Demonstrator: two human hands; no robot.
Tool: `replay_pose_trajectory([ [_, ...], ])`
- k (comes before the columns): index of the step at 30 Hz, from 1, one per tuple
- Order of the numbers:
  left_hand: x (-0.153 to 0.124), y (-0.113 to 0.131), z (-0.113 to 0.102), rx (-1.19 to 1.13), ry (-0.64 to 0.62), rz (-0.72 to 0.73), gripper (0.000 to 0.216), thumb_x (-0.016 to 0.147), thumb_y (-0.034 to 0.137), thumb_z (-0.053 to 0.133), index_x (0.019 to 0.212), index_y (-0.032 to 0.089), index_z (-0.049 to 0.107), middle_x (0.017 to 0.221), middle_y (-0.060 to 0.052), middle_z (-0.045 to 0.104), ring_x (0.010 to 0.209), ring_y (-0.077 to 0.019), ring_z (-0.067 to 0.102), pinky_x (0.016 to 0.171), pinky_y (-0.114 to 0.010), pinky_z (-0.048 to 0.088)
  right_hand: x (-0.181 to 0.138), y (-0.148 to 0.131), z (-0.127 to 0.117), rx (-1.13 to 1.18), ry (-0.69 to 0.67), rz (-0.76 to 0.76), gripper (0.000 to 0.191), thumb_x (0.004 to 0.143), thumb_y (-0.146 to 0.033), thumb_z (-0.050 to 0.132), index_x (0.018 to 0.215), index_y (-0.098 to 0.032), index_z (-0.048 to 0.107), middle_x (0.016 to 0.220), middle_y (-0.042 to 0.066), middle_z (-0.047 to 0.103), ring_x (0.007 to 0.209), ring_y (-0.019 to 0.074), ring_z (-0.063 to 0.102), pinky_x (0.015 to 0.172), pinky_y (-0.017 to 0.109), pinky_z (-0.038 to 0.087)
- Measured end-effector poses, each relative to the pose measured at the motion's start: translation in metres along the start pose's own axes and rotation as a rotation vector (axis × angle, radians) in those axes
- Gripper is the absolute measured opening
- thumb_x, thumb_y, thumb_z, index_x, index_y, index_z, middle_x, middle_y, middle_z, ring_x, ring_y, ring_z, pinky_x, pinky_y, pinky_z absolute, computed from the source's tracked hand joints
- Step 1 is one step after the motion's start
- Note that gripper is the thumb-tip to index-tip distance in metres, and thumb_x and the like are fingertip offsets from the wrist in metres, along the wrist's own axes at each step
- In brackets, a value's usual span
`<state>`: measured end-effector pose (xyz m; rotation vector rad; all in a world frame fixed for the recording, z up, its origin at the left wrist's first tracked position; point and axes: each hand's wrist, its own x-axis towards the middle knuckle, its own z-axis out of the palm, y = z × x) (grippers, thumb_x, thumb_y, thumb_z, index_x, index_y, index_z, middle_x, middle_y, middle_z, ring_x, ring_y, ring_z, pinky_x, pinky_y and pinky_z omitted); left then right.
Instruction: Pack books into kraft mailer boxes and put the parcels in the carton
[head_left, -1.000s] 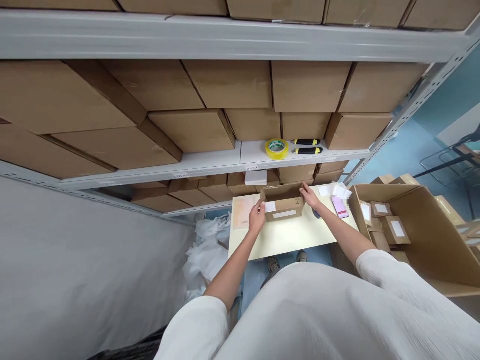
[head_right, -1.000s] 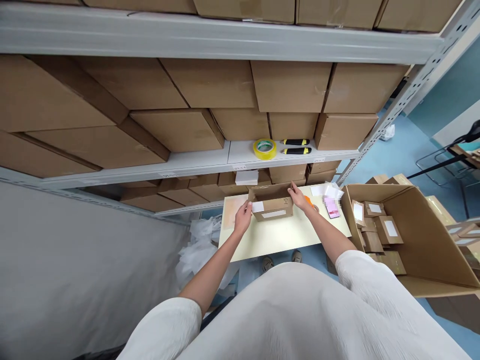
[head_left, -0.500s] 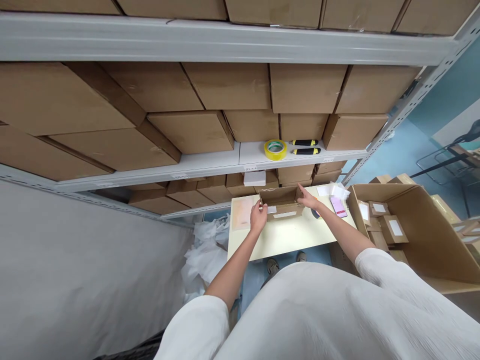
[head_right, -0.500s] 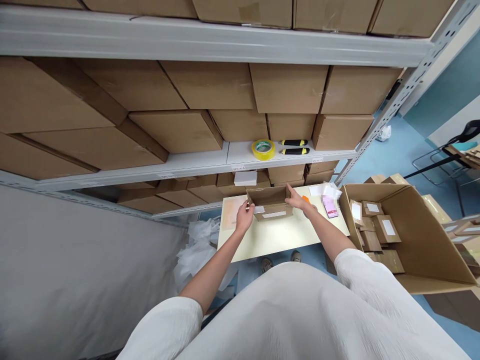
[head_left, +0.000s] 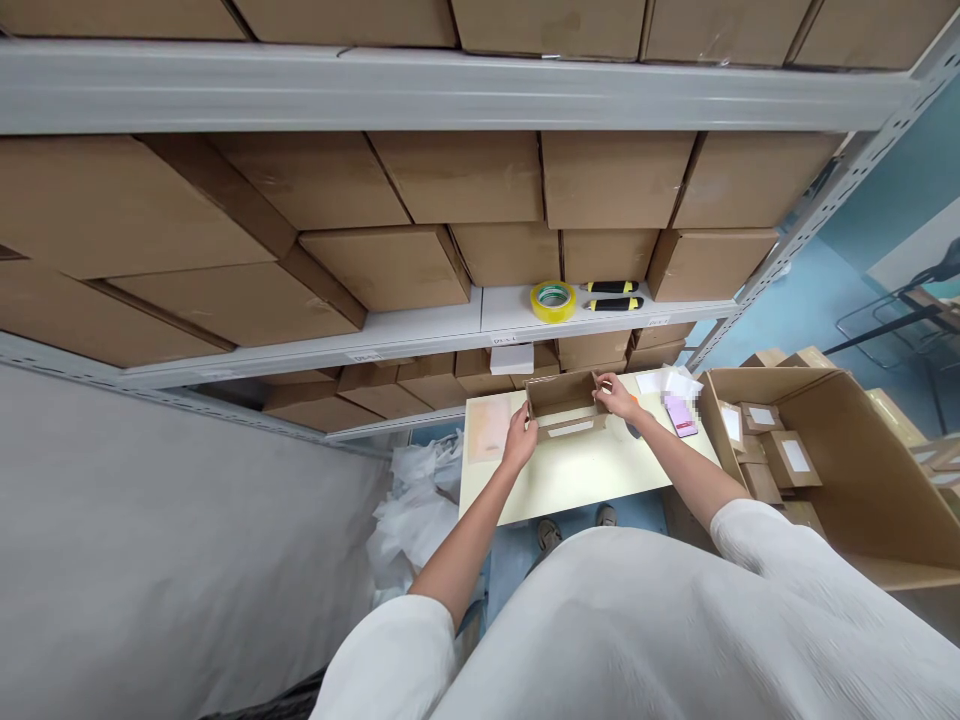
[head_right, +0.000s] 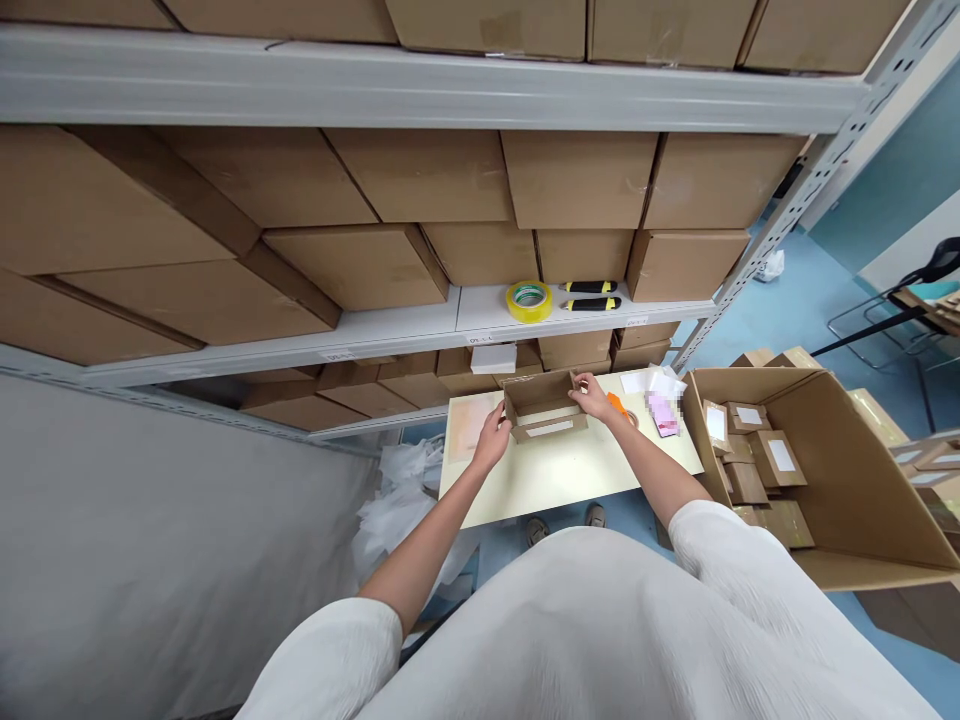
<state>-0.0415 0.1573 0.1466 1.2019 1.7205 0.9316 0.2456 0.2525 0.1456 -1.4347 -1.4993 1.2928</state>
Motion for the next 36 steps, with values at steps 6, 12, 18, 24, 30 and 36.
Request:
replay_pose_trajectory([
  [6,0.003,-0.002,-0.003,-0.005,-0.021,0.027,0.064,0.094,0.027,0.053,0.158,0.025,0.058,0.163,-0.011,0.056,0.14,-0.0284,0.061,0.123,-0.044,0.044,0.007,0.001,-0.002,-0.152,0.045,-0.047,0.034,0.089,-0.043,0.064,0.117,-0.027,0.073,0.145,0.01,0.062,0.14,0.0302,0.057,0.127,0.054,0.04],
  [12,0.006,-0.007,-0.001,0.049,-0.038,0.046,0.05,0.094,0.028,0.056,0.141,0.023,0.072,0.164,-0.013,0.052,0.157,-0.0313,0.046,0.132,-0.047,0.035,0.011,0.01,-0.002,-0.172,-0.025,-0.086,0.071,0.085,-0.034,0.067,0.155,-0.028,0.054,0.161,0.014,0.046,0.125,0.0269,0.066,0.112,0.051,0.056],
  [18,0.011,-0.01,-0.003,0.055,-0.044,0.042,0.045,0.095,0.031,0.057,0.135,0.024,0.076,0.159,-0.013,0.052,0.153,-0.0318,0.049,0.131,-0.049,0.037,0.011,0.004,-0.001,-0.185,-0.039,-0.083,0.094,0.081,-0.031,0.07,0.168,-0.032,0.037,0.163,0.014,0.046,0.119,0.0268,0.067,0.107,0.052,0.06],
  [24,0.011,-0.012,-0.016,0.118,-0.131,0.087,0.042,0.099,0.051,0.062,0.129,0.027,0.079,0.152,-0.013,0.053,0.145,-0.0306,0.056,0.124,-0.046,0.045,0.013,0.004,-0.003,-0.256,-0.004,-0.048,0.092,0.078,-0.029,0.072,0.164,-0.031,0.042,0.158,0.014,0.047,0.118,0.0289,0.066,0.106,0.055,0.06],
  [30,0.012,-0.013,-0.029,0.236,-0.247,0.173,0.075,0.072,0.064,0.091,0.133,0.023,0.075,0.157,-0.016,0.047,0.151,-0.0373,0.048,0.124,-0.047,0.044,0.016,0.005,-0.003,-0.238,-0.009,-0.049,0.071,0.077,-0.028,0.073,0.146,-0.028,0.056,0.151,0.013,0.052,0.118,0.0285,0.067,0.105,0.052,0.06],
  [36,0.016,-0.011,-0.018,0.069,-0.119,0.122,0.078,0.087,0.056,0.079,0.153,0.027,0.05,0.152,-0.016,0.054,0.135,-0.0315,0.06,0.104,-0.045,0.055,0.014,0.002,-0.006,-0.109,-0.028,-0.004,0.047,0.091,-0.047,0.067,0.135,-0.03,0.063,0.148,0.008,0.059,0.124,0.0258,0.065,0.108,0.047,0.059],
])
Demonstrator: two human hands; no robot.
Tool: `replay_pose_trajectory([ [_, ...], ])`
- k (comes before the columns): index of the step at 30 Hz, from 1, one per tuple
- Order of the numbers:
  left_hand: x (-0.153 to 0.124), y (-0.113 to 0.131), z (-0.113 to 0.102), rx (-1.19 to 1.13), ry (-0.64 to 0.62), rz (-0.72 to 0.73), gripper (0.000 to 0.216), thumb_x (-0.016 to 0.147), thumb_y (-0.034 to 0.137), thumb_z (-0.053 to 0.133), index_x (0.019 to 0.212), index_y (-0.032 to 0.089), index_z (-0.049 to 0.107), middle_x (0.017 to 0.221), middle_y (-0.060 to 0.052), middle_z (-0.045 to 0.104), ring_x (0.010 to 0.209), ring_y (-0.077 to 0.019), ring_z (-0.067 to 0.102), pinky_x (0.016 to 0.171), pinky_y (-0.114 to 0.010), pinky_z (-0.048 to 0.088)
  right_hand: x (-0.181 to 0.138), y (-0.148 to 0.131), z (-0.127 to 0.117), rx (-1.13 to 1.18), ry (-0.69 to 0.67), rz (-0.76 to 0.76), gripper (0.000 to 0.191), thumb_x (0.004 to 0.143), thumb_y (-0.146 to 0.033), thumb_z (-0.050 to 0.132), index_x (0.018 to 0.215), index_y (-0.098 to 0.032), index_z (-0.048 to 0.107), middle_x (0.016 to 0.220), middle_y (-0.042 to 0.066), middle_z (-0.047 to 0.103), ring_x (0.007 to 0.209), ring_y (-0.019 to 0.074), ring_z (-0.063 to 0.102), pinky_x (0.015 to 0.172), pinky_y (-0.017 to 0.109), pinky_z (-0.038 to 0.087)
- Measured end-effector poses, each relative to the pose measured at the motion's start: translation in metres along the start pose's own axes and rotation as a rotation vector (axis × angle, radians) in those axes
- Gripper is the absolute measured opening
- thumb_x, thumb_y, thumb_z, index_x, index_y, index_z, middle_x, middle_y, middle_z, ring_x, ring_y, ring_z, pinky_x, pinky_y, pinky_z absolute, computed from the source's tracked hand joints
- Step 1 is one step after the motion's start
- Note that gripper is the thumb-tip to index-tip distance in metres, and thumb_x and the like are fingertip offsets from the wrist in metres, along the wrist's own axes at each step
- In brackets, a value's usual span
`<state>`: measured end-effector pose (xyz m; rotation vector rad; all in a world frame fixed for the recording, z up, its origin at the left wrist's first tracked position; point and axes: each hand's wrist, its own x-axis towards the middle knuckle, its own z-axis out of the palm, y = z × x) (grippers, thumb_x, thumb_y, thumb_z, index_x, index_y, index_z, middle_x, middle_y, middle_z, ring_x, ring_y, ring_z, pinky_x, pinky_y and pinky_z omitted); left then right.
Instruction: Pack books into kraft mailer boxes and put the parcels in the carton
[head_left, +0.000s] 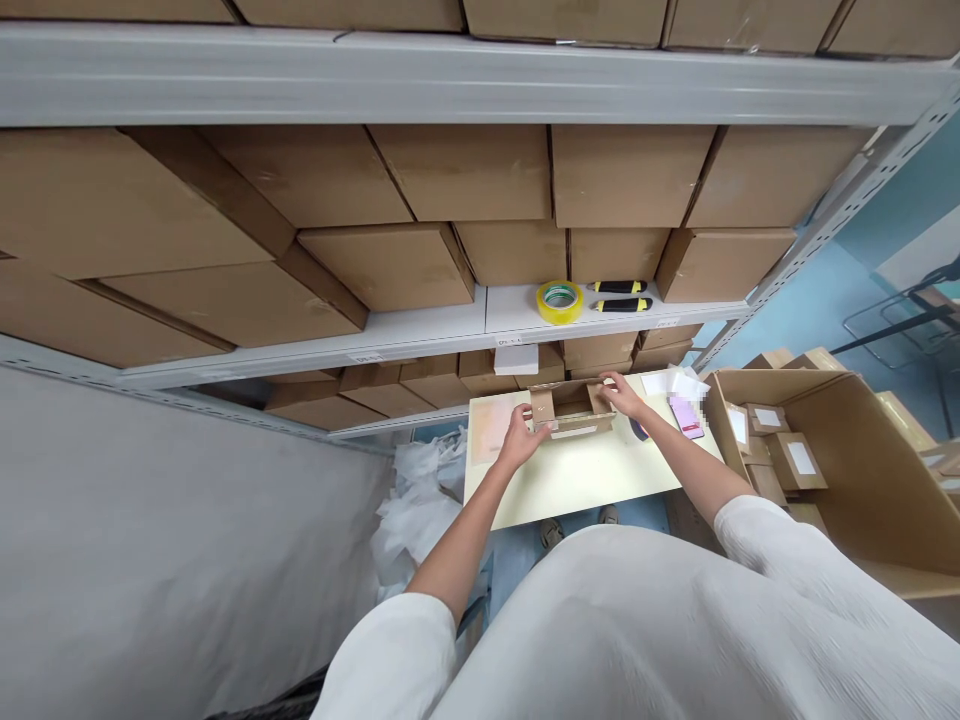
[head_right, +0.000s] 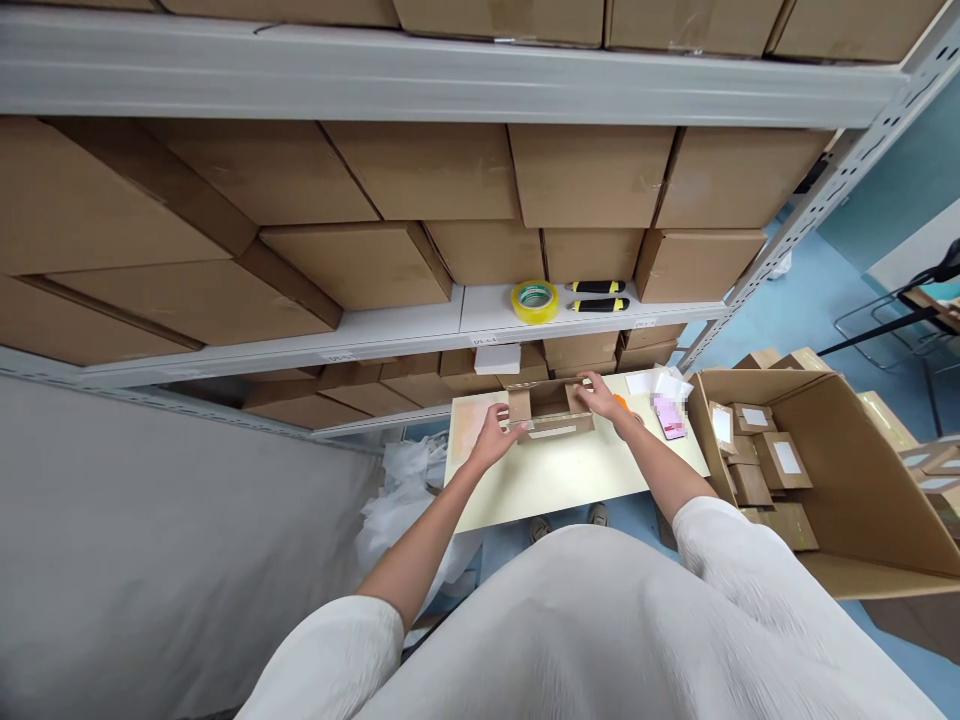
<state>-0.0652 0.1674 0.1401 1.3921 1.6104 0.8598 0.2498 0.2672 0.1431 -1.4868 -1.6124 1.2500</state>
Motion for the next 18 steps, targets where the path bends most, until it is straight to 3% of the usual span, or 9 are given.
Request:
replay_pose_trajectory([
  [3,0.005,0.001,0.007,-0.066,0.061,-0.05,0.095,0.086,0.049,0.08,0.165,0.028,0.032,0.151,-0.016,0.054,0.131,-0.0292,0.062,0.099,-0.041,0.056,-0.001,0.0,-0.003,0.046,-0.02,0.024,0.049,0.095,-0.06,0.065,0.134,-0.029,0.066,0.139,0.009,0.066,0.122,0.0256,0.067,0.106,0.047,0.059],
  [5,0.009,0.001,0.011,-0.058,0.109,-0.077,0.095,0.086,0.045,0.079,0.166,0.026,0.031,0.149,-0.016,0.055,0.126,-0.0277,0.063,0.101,-0.041,0.055,-0.001,0.0,-0.003,0.064,-0.026,0.011,0.052,0.094,-0.063,0.066,0.134,-0.029,0.066,0.137,0.009,0.067,0.121,0.0257,0.067,0.107,0.047,0.058],
  [10,0.021,0.003,0.019,0.053,0.172,-0.14,0.088,0.087,0.035,0.075,0.165,0.023,0.037,0.14,-0.016,0.059,0.118,-0.0296,0.063,0.106,-0.048,0.052,-0.004,-0.003,0.002,0.0,-0.016,-0.078,0.04,0.091,-0.058,0.073,0.118,-0.029,0.076,0.142,0.008,0.064,0.138,0.0282,0.06,0.123,0.048,0.046],
  [13,0.025,0.0,0.024,0.109,0.145,-0.083,0.081,0.087,0.034,0.074,0.162,0.025,0.044,0.139,-0.016,0.059,0.123,-0.0328,0.062,0.111,-0.051,0.05,-0.007,0.001,0.004,-0.071,-0.005,-0.046,0.03,0.091,-0.05,0.073,0.108,-0.027,0.08,0.151,0.01,0.059,0.152,0.0311,0.049,0.127,0.048,0.042],
  [16,0.026,-0.009,0.029,0.136,0.09,-0.004,0.069,0.088,0.032,0.07,0.155,0.026,0.055,0.143,-0.016,0.057,0.13,-0.0337,0.061,0.12,-0.052,0.045,-0.011,0.013,0.006,-0.121,-0.024,0.012,0.03,0.089,-0.041,0.075,0.113,-0.025,0.08,0.156,0.011,0.055,0.15,0.0328,0.051,0.124,0.049,0.047],
  [18,0.025,-0.017,0.032,0.138,0.06,-0.007,0.063,0.089,0.03,0.067,0.152,0.025,0.059,0.143,-0.015,0.057,0.133,-0.0333,0.06,0.123,-0.051,0.043,-0.015,0.024,0.009,-0.143,-0.064,0.032,0.041,0.086,-0.035,0.075,0.126,-0.026,0.077,0.154,0.011,0.058,0.142,0.0321,0.058,0.12,0.05,0.05],
])
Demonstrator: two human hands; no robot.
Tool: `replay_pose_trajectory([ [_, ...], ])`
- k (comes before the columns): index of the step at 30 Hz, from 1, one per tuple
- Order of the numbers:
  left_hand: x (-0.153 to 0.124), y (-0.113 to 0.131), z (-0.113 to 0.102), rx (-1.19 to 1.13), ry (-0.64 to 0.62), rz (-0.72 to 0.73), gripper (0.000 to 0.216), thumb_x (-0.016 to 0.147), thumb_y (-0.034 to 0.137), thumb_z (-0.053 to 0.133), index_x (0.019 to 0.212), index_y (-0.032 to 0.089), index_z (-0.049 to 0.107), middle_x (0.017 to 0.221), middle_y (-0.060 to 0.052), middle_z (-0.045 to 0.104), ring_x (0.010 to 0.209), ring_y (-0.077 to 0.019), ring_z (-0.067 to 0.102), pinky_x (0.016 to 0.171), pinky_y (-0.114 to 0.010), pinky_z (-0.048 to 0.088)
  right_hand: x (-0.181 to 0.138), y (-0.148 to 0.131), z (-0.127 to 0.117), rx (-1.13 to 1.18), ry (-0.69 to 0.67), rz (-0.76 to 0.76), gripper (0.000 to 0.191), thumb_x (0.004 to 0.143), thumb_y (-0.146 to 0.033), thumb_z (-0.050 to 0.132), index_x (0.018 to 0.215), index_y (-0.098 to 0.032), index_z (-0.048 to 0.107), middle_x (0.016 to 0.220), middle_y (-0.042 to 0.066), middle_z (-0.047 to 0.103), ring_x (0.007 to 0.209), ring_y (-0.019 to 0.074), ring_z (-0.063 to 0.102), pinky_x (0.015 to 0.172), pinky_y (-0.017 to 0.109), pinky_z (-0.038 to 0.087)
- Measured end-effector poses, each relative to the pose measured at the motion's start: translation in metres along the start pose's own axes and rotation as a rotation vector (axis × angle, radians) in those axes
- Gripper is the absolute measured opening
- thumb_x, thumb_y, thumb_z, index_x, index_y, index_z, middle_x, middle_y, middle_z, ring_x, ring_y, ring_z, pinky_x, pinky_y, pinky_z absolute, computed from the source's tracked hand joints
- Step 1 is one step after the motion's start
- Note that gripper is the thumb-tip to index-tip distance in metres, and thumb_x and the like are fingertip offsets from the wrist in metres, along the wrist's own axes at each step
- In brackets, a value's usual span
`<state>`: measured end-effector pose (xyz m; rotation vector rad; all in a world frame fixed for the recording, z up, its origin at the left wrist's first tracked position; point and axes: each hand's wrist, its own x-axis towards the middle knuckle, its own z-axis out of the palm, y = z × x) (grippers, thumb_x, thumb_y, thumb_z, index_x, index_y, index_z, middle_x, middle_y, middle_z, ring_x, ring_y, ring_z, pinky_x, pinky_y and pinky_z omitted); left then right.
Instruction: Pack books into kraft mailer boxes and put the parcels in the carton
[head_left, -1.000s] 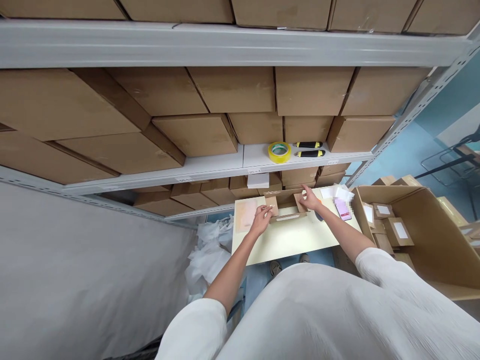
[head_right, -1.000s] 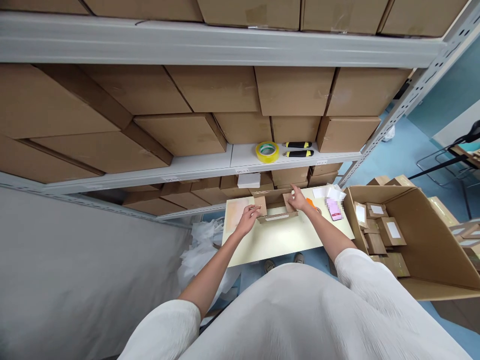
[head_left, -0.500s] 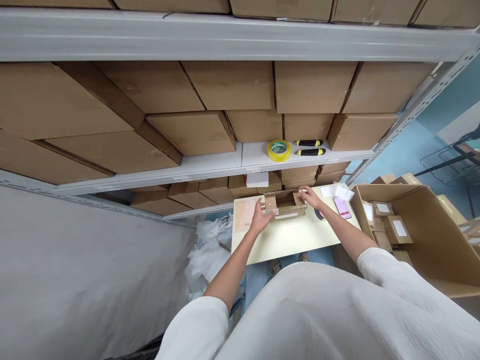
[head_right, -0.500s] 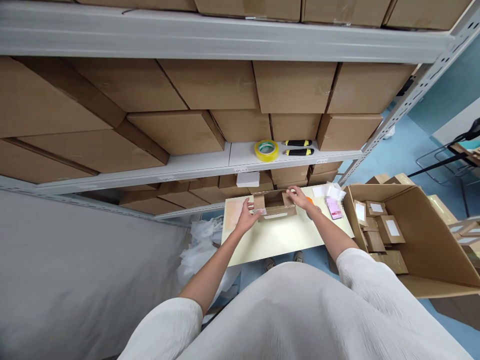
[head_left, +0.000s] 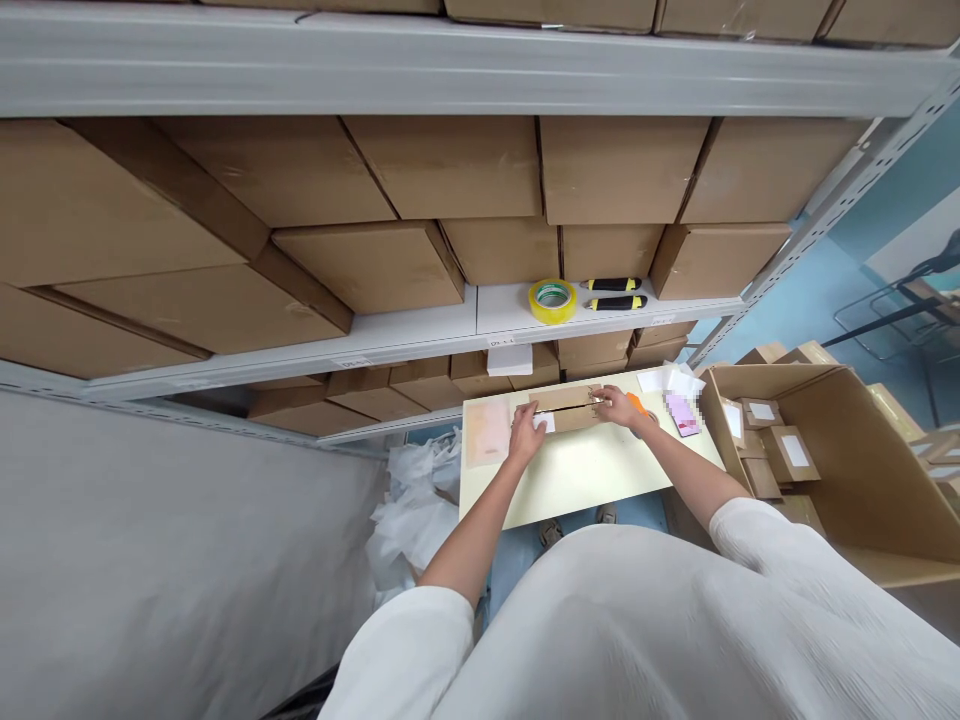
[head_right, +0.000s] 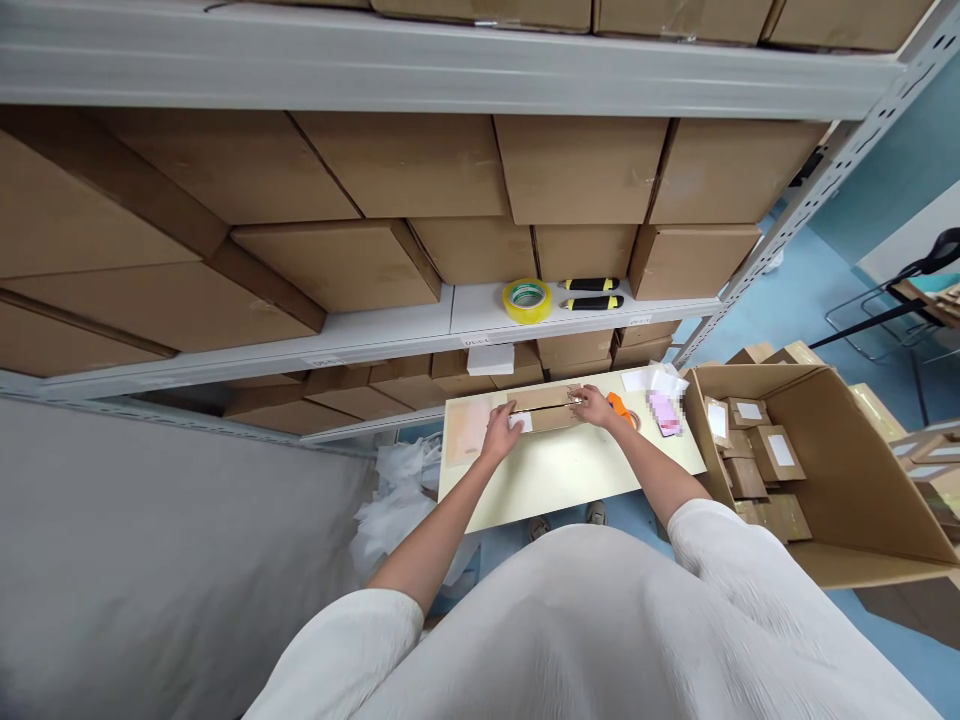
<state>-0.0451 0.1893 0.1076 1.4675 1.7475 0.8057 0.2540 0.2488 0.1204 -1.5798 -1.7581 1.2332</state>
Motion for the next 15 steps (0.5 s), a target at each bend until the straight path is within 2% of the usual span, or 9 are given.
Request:
replay_pose_trajectory([
  [3,0.0,-0.01,0.005,0.012,-0.039,-0.057,0.063,0.092,0.028,0.064,0.154,0.023,0.058,0.138,-0.014,0.059,0.134,-0.0311,0.06,0.123,-0.047,0.045,-0.006,0.01,0.009,-0.046,-0.048,-0.024,0.062,0.086,-0.03,0.074,0.147,-0.027,0.066,0.151,0.011,0.061,0.136,0.0296,0.061,0.12,0.048,0.049],
  [5,-0.001,-0.014,0.008,0.039,-0.061,-0.09,0.064,0.094,0.029,0.062,0.158,0.024,0.055,0.136,-0.013,0.059,0.133,-0.0295,0.061,0.12,-0.044,0.047,-0.008,0.012,0.014,-0.095,-0.032,-0.02,0.065,0.089,-0.032,0.072,0.153,-0.026,0.059,0.149,0.012,0.061,0.135,0.0289,0.061,0.12,0.046,0.048],
  [8,-0.002,-0.017,0.011,0.087,-0.081,-0.12,0.063,0.097,0.031,0.061,0.159,0.026,0.053,0.135,-0.012,0.059,0.124,-0.0286,0.065,0.116,-0.044,0.051,-0.01,0.012,0.017,-0.172,0.025,0.06,0.053,0.1,-0.039,0.062,0.15,-0.024,0.059,0.139,0.013,0.065,0.122,0.0276,0.066,0.113,0.045,0.052],
  [11,-0.004,-0.017,0.014,0.138,-0.094,-0.126,0.063,0.098,0.031,0.059,0.16,0.026,0.051,0.137,-0.014,0.059,0.116,-0.0285,0.068,0.11,-0.045,0.054,-0.01,0.012,0.018,-0.24,0.03,0.106,0.043,0.103,-0.035,0.056,0.145,-0.025,0.061,0.13,0.012,0.066,0.107,0.0257,0.068,0.103,0.042,0.057],
  [13,-0.006,-0.015,0.015,0.2,-0.084,-0.114,0.064,0.098,0.031,0.059,0.161,0.026,0.05,0.14,-0.015,0.06,0.119,-0.0308,0.067,0.109,-0.047,0.054,-0.01,0.014,0.018,-0.278,0.021,0.113,0.043,0.102,-0.031,0.058,0.144,-0.025,0.06,0.129,0.011,0.065,0.101,0.025,0.068,0.098,0.041,0.058],
  [15,-0.009,-0.012,0.016,0.296,-0.042,-0.064,0.06,0.098,0.03,0.06,0.157,0.025,0.054,0.148,-0.018,0.057,0.129,-0.0358,0.062,0.111,-0.052,0.051,-0.01,0.015,0.018,-0.307,0.021,0.118,0.043,0.101,-0.029,0.059,0.144,-0.025,0.06,0.128,0.012,0.065,0.099,0.025,0.068,0.097,0.041,0.058],
])
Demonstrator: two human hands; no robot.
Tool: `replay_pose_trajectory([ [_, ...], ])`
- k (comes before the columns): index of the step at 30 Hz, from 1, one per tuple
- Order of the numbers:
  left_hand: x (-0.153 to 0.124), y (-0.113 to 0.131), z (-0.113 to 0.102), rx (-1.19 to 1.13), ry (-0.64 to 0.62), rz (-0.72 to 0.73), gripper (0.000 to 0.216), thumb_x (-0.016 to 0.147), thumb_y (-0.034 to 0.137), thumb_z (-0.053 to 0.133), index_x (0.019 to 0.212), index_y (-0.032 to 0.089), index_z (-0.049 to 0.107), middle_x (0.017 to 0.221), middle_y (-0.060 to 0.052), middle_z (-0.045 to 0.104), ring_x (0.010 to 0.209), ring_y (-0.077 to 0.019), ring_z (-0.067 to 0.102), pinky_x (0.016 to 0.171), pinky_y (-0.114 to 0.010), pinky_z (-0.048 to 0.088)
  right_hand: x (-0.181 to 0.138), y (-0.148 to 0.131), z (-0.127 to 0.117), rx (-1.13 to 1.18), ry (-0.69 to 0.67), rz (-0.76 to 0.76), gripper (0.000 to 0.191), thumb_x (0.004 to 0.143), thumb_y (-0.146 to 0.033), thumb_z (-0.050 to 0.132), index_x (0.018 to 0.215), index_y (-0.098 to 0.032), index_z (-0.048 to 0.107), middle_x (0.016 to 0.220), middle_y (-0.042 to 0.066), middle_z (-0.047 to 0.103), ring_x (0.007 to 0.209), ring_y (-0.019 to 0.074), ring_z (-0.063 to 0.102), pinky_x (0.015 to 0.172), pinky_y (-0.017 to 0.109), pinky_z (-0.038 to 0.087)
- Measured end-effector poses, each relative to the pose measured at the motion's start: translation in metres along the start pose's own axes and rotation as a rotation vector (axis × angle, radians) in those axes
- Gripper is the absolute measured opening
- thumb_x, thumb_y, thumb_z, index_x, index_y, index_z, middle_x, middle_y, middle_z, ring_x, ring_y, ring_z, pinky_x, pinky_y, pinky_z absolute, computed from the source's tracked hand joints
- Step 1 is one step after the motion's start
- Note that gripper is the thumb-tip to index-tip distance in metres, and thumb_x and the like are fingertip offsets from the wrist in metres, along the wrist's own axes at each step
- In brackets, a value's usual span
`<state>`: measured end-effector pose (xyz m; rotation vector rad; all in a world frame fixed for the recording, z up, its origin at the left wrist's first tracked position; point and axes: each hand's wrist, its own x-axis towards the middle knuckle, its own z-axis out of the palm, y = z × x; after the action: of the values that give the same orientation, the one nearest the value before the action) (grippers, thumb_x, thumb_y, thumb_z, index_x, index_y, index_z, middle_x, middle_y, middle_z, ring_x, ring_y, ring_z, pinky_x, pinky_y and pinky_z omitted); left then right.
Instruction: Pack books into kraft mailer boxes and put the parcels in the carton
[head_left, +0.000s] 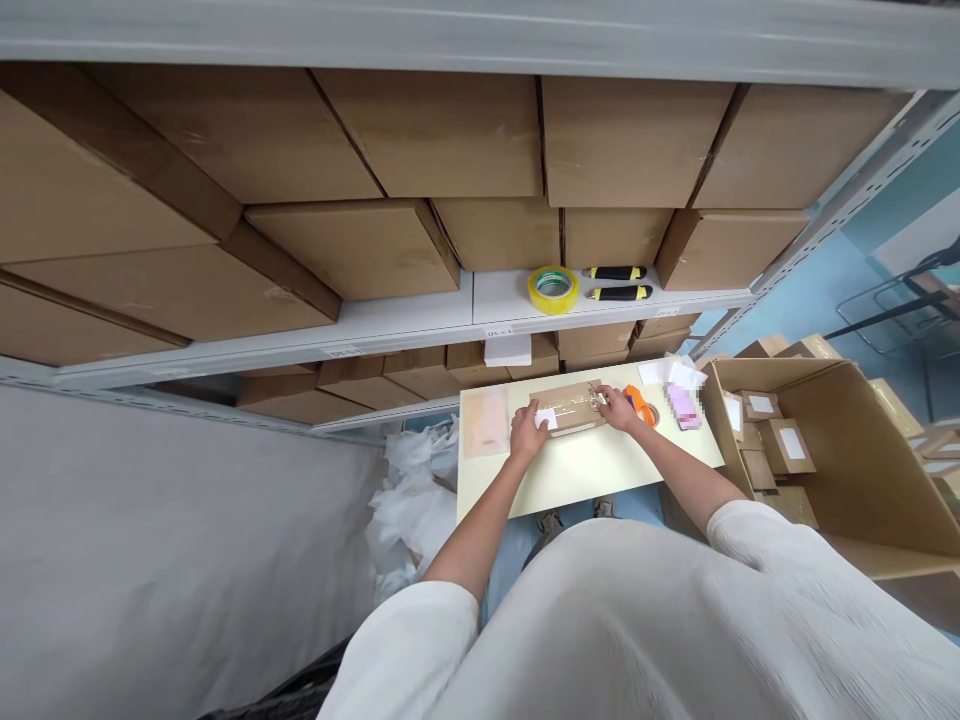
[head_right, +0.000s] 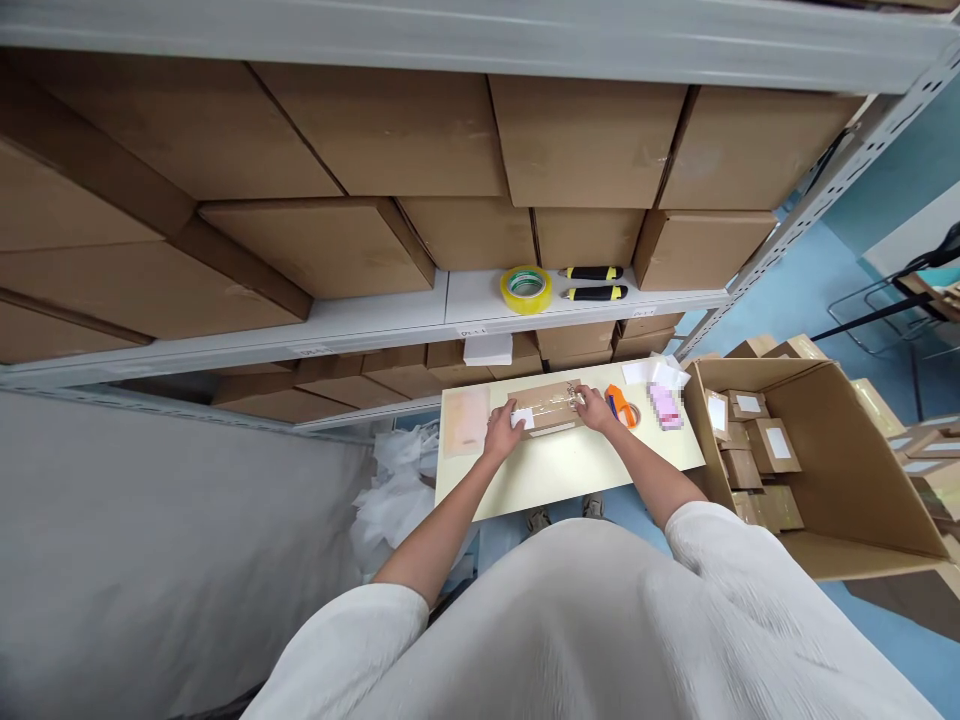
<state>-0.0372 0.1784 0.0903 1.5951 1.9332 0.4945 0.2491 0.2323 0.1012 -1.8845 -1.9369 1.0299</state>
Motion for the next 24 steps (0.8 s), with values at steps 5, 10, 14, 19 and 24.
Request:
replay_pose_trajectory([
  [5,-0.011,0.012,0.002,0.158,0.064,0.321,0.043,0.101,0.022,0.053,0.141,0.024,0.069,0.155,-0.018,0.057,0.141,-0.0389,0.053,0.117,-0.056,0.044,-0.003,-0.001,0.001,-0.028,-0.002,-0.003,0.044,0.102,-0.029,0.059,0.146,-0.026,0.058,0.13,0.012,0.064,0.098,0.0244,0.069,0.098,0.04,0.058],
  [10,-0.021,0.014,0.009,0.222,0.018,0.471,0.042,0.107,0.026,0.049,0.141,0.022,0.071,0.148,-0.017,0.065,0.139,-0.0371,0.057,0.119,-0.054,0.043,-0.009,0.001,0.003,0.043,0.003,-0.054,0.046,0.101,-0.028,0.059,0.147,-0.026,0.058,0.136,0.012,0.063,0.107,0.0239,0.068,0.106,0.041,0.055],
  [14,-0.024,0.011,0.013,0.257,0.02,0.473,0.044,0.107,0.025,0.047,0.144,0.022,0.07,0.15,-0.018,0.065,0.141,-0.0376,0.056,0.12,-0.055,0.043,-0.016,0.014,0.0,0.166,-0.001,-0.081,0.053,0.102,-0.03,0.057,0.154,-0.027,0.054,0.143,0.012,0.064,0.115,0.0226,0.068,0.107,0.041,0.055],
  [19,-0.024,0.012,0.017,0.241,0.038,0.456,0.047,0.106,0.024,0.047,0.147,0.022,0.068,0.149,-0.019,0.065,0.141,-0.0382,0.057,0.12,-0.057,0.044,-0.025,0.047,-0.022,-0.035,0.112,0.15,0.037,0.104,-0.03,0.054,0.139,-0.023,0.066,0.139,0.013,0.068,0.116,0.0254,0.069,0.1,0.038,0.054],
  [24,-0.025,0.012,0.022,0.254,0.051,0.469,0.049,0.105,0.024,0.045,0.149,0.02,0.066,0.151,-0.019,0.064,0.144,-0.0382,0.054,0.123,-0.06,0.042,-0.031,0.072,-0.036,-0.218,0.019,0.326,0.029,0.103,-0.034,0.063,0.124,-0.018,0.072,0.128,0.016,0.074,0.111,0.0285,0.07,0.085,0.033,0.051],
])
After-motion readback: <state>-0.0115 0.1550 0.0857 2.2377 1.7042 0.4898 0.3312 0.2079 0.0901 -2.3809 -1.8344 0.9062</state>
